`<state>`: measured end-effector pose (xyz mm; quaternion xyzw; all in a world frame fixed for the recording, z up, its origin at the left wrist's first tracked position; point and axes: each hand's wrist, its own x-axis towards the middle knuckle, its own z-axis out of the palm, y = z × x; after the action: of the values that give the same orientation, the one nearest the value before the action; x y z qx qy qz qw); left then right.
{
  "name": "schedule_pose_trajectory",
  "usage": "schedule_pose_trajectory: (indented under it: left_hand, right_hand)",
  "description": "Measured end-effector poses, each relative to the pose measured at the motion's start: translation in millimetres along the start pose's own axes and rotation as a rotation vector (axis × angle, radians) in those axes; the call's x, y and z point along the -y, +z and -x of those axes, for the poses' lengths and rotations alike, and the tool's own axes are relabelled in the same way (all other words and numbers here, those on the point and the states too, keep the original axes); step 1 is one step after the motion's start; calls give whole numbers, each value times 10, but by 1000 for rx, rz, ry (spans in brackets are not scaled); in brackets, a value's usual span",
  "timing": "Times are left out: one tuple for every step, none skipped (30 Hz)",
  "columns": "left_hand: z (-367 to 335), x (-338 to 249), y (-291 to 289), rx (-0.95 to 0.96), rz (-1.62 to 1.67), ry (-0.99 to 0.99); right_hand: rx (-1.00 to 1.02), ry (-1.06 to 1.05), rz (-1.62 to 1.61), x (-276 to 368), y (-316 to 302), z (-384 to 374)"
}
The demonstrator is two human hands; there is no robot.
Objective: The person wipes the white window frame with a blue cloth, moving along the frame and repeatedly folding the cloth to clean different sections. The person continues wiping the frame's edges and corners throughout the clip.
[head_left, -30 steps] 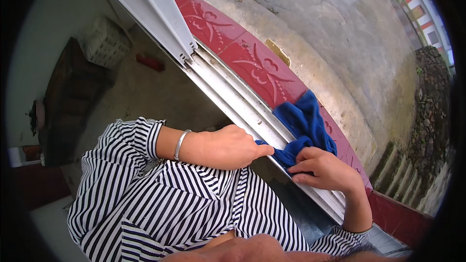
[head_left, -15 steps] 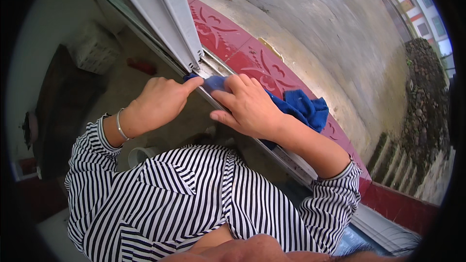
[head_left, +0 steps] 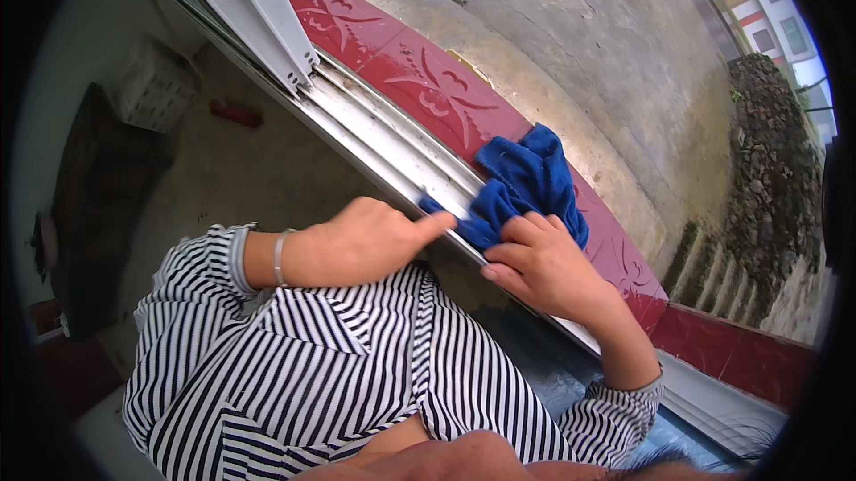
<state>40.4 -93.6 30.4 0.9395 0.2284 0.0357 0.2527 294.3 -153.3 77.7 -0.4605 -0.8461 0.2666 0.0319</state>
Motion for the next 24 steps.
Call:
schedule_pose_trajectory:
  left_hand:
    - [-72,-86,49,62,18,9]
    - [-155,-172,85,116,15,44]
    - [-220,-238,111,135,16,78]
    - [-270,-296,129,160,15,115]
    - [-275,-327,156,137,-33,134]
    - [-273,-333,145,139,-52,133]
    - [-257,-295,108,144,-70,132]
    - [-228,-260,69,147,-87,127]
    - [-182,-240,21,143,-113,84]
    - [-116,-157,-38,112,-128,54]
    - [-41,-42,-104,85,-143,40]
    - [51,78,-163,57,-158,24]
    - [180,188,-183,3,-176,-27]
    - [278,292,-193,-49,-199,-75]
    - [361,369,-222,-101,-224,-130]
    - [416,427,-233,-152,-246,-182]
    - [466,500,-253,-198,-263,-237]
    - [508,579,-277,-243,-279,-291]
    - [553,704,-357,-247,-302,-329]
    - [610,791,-434,-274,-303,-343]
    - [626,834,-482,-244,-321,-359]
    - [655,856,-513,-219,-336,-383]
    - [654,887,-514,-256,-314,-366]
    - [630,921,-489,-291,-293,-344]
  right_hand:
    - [106,26,-4,-21,-100,82]
    - [161,52,-18,-64,-130,207]
    - [218,75,-31,-100,-155,323]
    - [270,102,-49,-118,-160,435]
    - [221,79,-63,-119,-144,506]
    - [233,90,-48,-104,-158,515]
    - [246,103,-35,-69,-173,476]
    - [261,111,-21,-35,-183,414]
    - [216,69,-10,-7,-165,325]
    - [166,31,-2,32,-117,204]
    - [110,9,6,94,-68,99]
    - [96,1,42,162,-38,-40]
    - [52,-39,69,188,19,-207]
    - [7,-73,95,216,73,-343]
    - [-15,-95,115,249,106,-496]
    - [-36,-113,135,268,140,-633]
    - [-64,-150,159,280,175,-794]
    - [-96,-175,177,297,212,-962]
    - [-130,-199,180,316,247,-1174]
    - [-163,-230,181,338,259,-1374]
    - [-155,-237,188,354,244,-1546]
    - [-141,-251,197,377,220,-1703]
    - [-129,-260,206,386,203,-1783]
    - [-162,-267,183,365,201,-1779]
